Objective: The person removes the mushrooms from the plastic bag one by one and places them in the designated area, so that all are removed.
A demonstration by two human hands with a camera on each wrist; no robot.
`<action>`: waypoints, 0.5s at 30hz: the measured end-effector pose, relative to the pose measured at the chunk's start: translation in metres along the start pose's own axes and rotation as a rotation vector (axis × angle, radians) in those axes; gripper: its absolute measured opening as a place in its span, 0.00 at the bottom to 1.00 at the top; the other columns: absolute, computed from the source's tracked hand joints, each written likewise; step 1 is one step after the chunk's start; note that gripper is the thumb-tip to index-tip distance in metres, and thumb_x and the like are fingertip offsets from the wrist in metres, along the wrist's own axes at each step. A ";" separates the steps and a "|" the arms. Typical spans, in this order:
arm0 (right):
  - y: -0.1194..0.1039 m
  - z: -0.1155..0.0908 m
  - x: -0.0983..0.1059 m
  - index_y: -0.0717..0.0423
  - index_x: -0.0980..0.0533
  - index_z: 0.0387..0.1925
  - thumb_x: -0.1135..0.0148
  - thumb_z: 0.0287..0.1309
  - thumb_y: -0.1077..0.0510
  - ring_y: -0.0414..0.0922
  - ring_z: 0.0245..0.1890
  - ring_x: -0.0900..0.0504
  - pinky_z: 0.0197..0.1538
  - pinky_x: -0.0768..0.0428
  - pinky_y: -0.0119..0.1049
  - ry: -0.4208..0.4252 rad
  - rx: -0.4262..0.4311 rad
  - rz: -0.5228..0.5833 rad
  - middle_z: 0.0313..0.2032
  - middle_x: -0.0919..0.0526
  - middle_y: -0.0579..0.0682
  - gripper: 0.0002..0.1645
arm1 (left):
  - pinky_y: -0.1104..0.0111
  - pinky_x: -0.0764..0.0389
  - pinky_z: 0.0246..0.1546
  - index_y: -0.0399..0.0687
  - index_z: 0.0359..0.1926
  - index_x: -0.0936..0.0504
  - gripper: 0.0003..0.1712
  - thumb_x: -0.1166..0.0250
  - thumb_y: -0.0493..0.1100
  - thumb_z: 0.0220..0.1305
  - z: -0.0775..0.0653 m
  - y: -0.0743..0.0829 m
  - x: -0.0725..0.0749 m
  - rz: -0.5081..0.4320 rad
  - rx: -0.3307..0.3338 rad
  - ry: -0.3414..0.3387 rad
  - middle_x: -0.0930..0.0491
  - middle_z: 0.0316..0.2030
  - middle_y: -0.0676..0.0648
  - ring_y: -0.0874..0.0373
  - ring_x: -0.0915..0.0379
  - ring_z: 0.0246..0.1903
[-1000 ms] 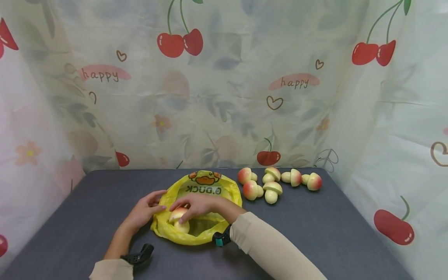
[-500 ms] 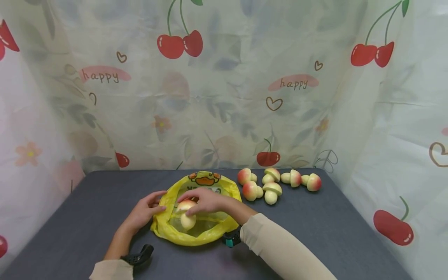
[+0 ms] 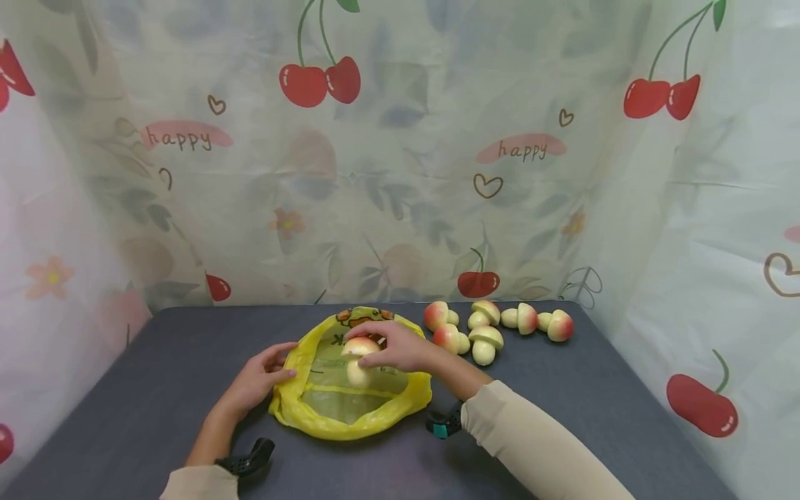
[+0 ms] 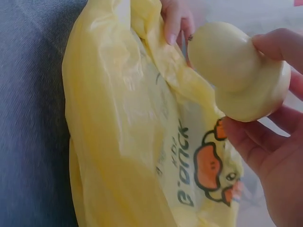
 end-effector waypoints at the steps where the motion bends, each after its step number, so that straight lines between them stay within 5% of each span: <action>1: 0.000 -0.003 0.004 0.50 0.24 0.60 0.32 0.58 0.54 0.39 0.42 0.23 0.43 0.23 0.34 0.016 -0.001 -0.006 0.47 0.20 0.40 0.27 | 0.62 0.24 0.42 0.40 0.68 0.32 0.32 0.35 0.40 0.65 0.000 0.000 0.000 -0.001 0.000 0.000 0.24 0.51 0.38 0.49 0.26 0.45; 15: 0.010 -0.057 0.057 0.53 0.24 0.60 0.31 0.57 0.56 0.42 0.44 0.21 0.45 0.22 0.40 0.280 0.057 -0.113 0.56 0.22 0.48 0.28 | 0.62 0.24 0.42 0.40 0.68 0.33 0.32 0.35 0.40 0.65 0.000 -0.002 -0.001 0.005 0.002 0.004 0.23 0.51 0.38 0.50 0.26 0.45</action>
Point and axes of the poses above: each hand's wrist, its own z-axis towards the middle knuckle, its own x-axis out of the back of the hand, y = z × x, the point moved 6 cm from there along z, towards the middle knuckle
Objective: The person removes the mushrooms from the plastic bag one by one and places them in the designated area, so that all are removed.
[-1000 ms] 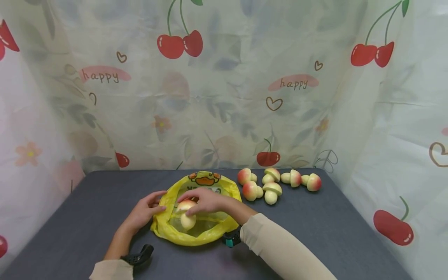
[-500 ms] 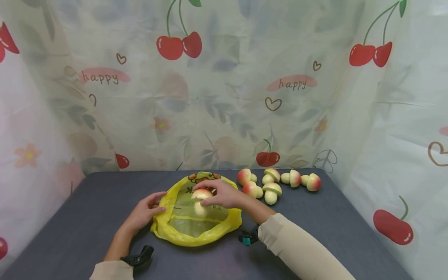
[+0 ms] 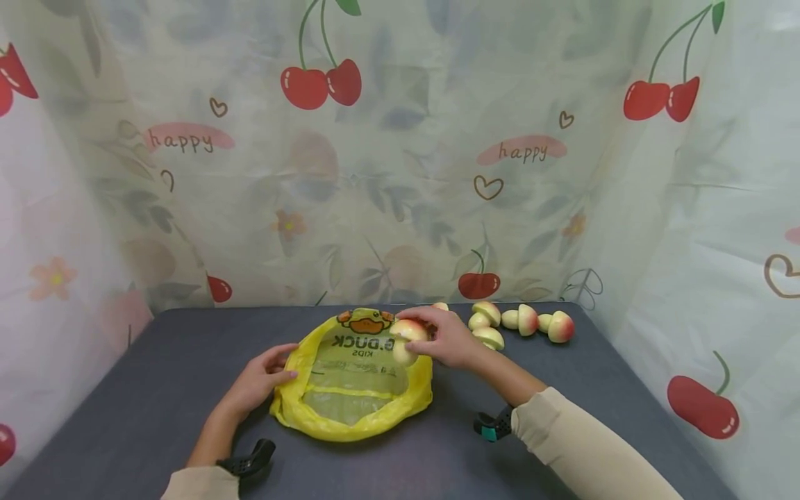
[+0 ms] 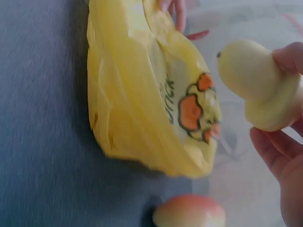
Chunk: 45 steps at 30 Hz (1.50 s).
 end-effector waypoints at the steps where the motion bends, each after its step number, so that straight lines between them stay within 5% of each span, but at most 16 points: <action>1: 0.000 -0.004 0.006 0.52 0.24 0.60 0.31 0.57 0.56 0.42 0.45 0.21 0.45 0.22 0.41 0.027 0.002 -0.016 0.56 0.22 0.48 0.28 | 0.62 0.24 0.42 0.40 0.68 0.33 0.32 0.35 0.40 0.65 0.000 0.000 0.000 -0.001 -0.001 0.000 0.23 0.51 0.38 0.50 0.26 0.45; 11: 0.000 -0.041 0.052 0.52 0.24 0.58 0.28 0.54 0.58 0.47 0.51 0.24 0.48 0.25 0.46 0.240 0.069 -0.206 0.55 0.21 0.48 0.29 | 0.62 0.24 0.43 0.40 0.68 0.32 0.31 0.35 0.40 0.65 -0.001 0.000 0.002 0.001 -0.003 0.008 0.23 0.51 0.37 0.49 0.25 0.46; 20: 0.019 -0.077 0.073 0.56 0.23 0.57 0.25 0.49 0.58 0.51 0.56 0.25 0.54 0.28 0.48 0.293 0.080 -0.386 0.55 0.21 0.51 0.31 | 0.63 0.24 0.42 0.41 0.68 0.32 0.32 0.34 0.40 0.65 0.000 0.000 0.001 0.001 -0.004 0.012 0.23 0.51 0.38 0.50 0.26 0.45; 29: 0.036 -0.106 0.092 0.61 0.23 0.54 0.24 0.45 0.63 0.50 0.52 0.25 0.56 0.36 0.26 0.366 0.087 -0.422 0.52 0.21 0.52 0.31 | 0.63 0.24 0.42 0.40 0.68 0.33 0.32 0.34 0.40 0.65 -0.001 0.001 0.000 -0.009 -0.004 0.001 0.23 0.51 0.37 0.49 0.26 0.45; 36: 0.056 -0.118 0.099 0.60 0.23 0.53 0.25 0.45 0.66 0.53 0.52 0.24 0.56 0.39 0.23 0.390 0.057 -0.435 0.51 0.19 0.54 0.30 | 0.63 0.25 0.41 0.40 0.68 0.33 0.32 0.35 0.40 0.65 -0.001 0.001 0.001 -0.003 -0.011 0.002 0.23 0.51 0.37 0.50 0.26 0.45; 45: 0.090 -0.130 0.105 0.61 0.23 0.54 0.27 0.48 0.64 0.57 0.52 0.24 0.52 0.30 0.48 0.398 -0.087 -0.453 0.51 0.20 0.59 0.28 | 0.63 0.25 0.41 0.40 0.68 0.32 0.32 0.34 0.40 0.65 -0.001 0.001 0.000 -0.013 -0.006 0.001 0.23 0.51 0.38 0.50 0.26 0.45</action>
Point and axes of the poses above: each hand's wrist, its own z-axis towards the middle knuckle, its own x-axis out of the back of the hand, y = z × x, the point moved 6 cm from there along z, towards the middle knuckle
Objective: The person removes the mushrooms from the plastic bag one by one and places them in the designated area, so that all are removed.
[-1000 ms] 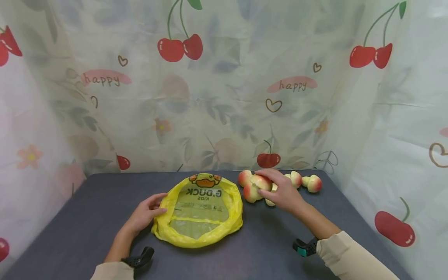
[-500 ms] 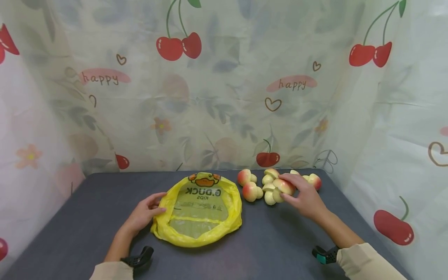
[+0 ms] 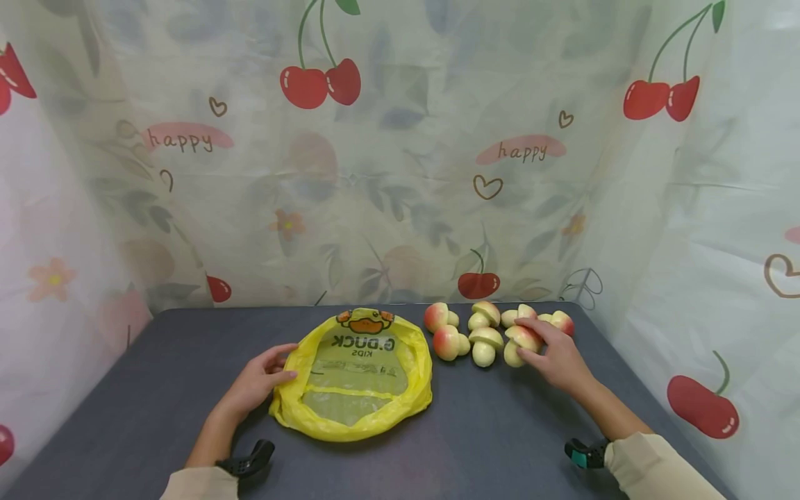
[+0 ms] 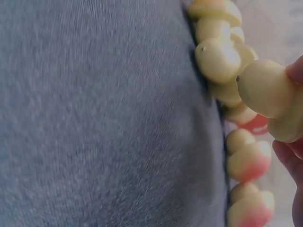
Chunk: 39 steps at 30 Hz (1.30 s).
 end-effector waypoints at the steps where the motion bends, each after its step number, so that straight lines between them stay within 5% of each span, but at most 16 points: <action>1: 0.004 -0.001 -0.001 0.61 0.23 0.54 0.28 0.48 0.64 0.57 0.51 0.23 0.51 0.30 0.50 -0.004 -0.014 -0.002 0.51 0.20 0.60 0.28 | 0.63 0.25 0.41 0.40 0.68 0.32 0.32 0.34 0.40 0.65 0.000 0.000 0.000 0.001 0.000 -0.001 0.23 0.51 0.38 0.50 0.27 0.45; 24: 0.045 -0.005 -0.020 0.66 0.28 0.61 0.33 0.57 0.57 0.63 0.59 0.30 0.58 0.34 0.58 -0.093 -0.388 0.002 0.59 0.26 0.66 0.32 | 0.61 0.25 0.43 0.40 0.68 0.33 0.31 0.36 0.40 0.66 0.001 0.006 0.001 0.038 -0.023 -0.003 0.25 0.53 0.36 0.48 0.27 0.47; 39: 0.049 -0.013 -0.022 0.66 0.29 0.61 0.31 0.59 0.53 0.61 0.49 0.21 0.51 0.28 0.56 -0.079 -0.396 0.048 0.51 0.21 0.66 0.33 | 0.62 0.25 0.42 0.40 0.68 0.33 0.31 0.36 0.40 0.66 0.000 0.001 0.000 0.039 -0.011 -0.001 0.24 0.51 0.37 0.48 0.27 0.46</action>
Point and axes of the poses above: each hand's wrist, its own z-axis towards the middle knuckle, its own x-axis out of the back of the hand, y = z × x, the point moved 6 cm from there along z, towards the middle knuckle
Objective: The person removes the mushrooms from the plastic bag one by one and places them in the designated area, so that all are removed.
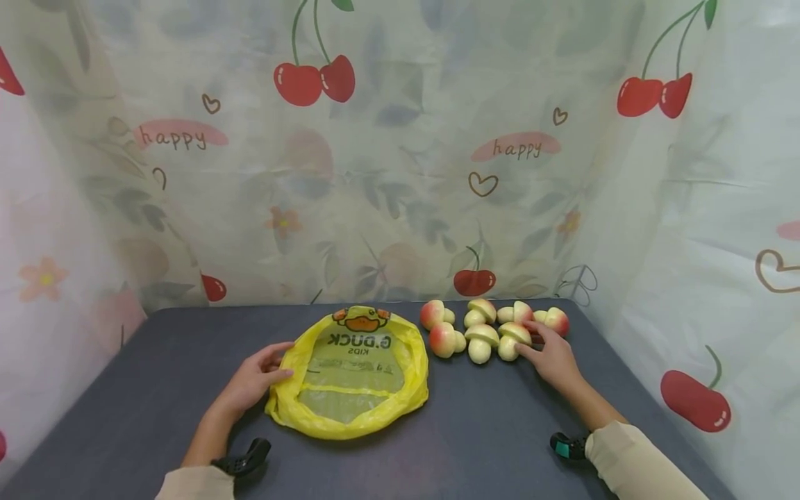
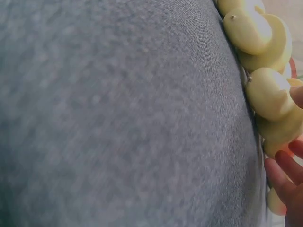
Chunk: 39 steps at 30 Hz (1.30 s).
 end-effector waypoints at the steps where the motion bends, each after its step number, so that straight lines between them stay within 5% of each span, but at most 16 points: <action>1: 0.001 0.000 0.000 0.65 0.29 0.61 0.31 0.59 0.53 0.61 0.49 0.21 0.51 0.27 0.56 0.002 -0.002 -0.001 0.51 0.21 0.65 0.33 | 0.62 0.25 0.42 0.40 0.68 0.33 0.32 0.35 0.40 0.66 0.000 -0.001 0.000 -0.001 0.001 0.000 0.24 0.51 0.37 0.48 0.27 0.46; 11: 0.007 -0.006 0.013 0.66 0.27 0.58 0.33 0.60 0.54 0.62 0.51 0.23 0.51 0.27 0.56 0.044 0.024 -0.038 0.52 0.22 0.66 0.29 | 0.64 0.24 0.42 0.40 0.68 0.32 0.32 0.34 0.41 0.65 0.004 -0.005 0.006 -0.038 0.000 0.019 0.25 0.54 0.34 0.47 0.26 0.47; 19: 0.012 -0.011 0.018 0.64 0.24 0.55 0.33 0.60 0.53 0.64 0.52 0.26 0.53 0.32 0.60 -0.029 0.121 -0.225 0.51 0.22 0.64 0.26 | 0.67 0.24 0.43 0.39 0.68 0.32 0.33 0.33 0.41 0.64 0.001 -0.010 0.015 -0.079 0.011 0.046 0.24 0.53 0.35 0.48 0.25 0.48; 31: 0.020 -0.016 0.028 0.59 0.26 0.59 0.31 0.56 0.43 0.65 0.54 0.29 0.51 0.34 0.65 -0.084 0.241 -0.377 0.56 0.24 0.64 0.35 | 0.69 0.24 0.40 0.41 0.65 0.28 0.30 0.32 0.43 0.63 -0.005 -0.002 0.027 0.002 -0.022 0.132 0.22 0.49 0.38 0.50 0.25 0.44; 39: 0.030 -0.022 0.038 0.56 0.32 0.66 0.34 0.56 0.36 0.66 0.59 0.35 0.51 0.38 0.69 -0.150 0.232 -0.430 0.63 0.31 0.63 0.44 | 0.65 0.24 0.42 0.42 0.64 0.27 0.28 0.34 0.45 0.65 -0.013 -0.002 0.039 0.109 -0.068 0.185 0.22 0.51 0.38 0.46 0.27 0.48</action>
Point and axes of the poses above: each hand's wrist, its own z-axis towards the middle knuckle, its own x-axis out of the back of the hand, y = z × x, the point moved 6 cm from there along z, towards the middle knuckle
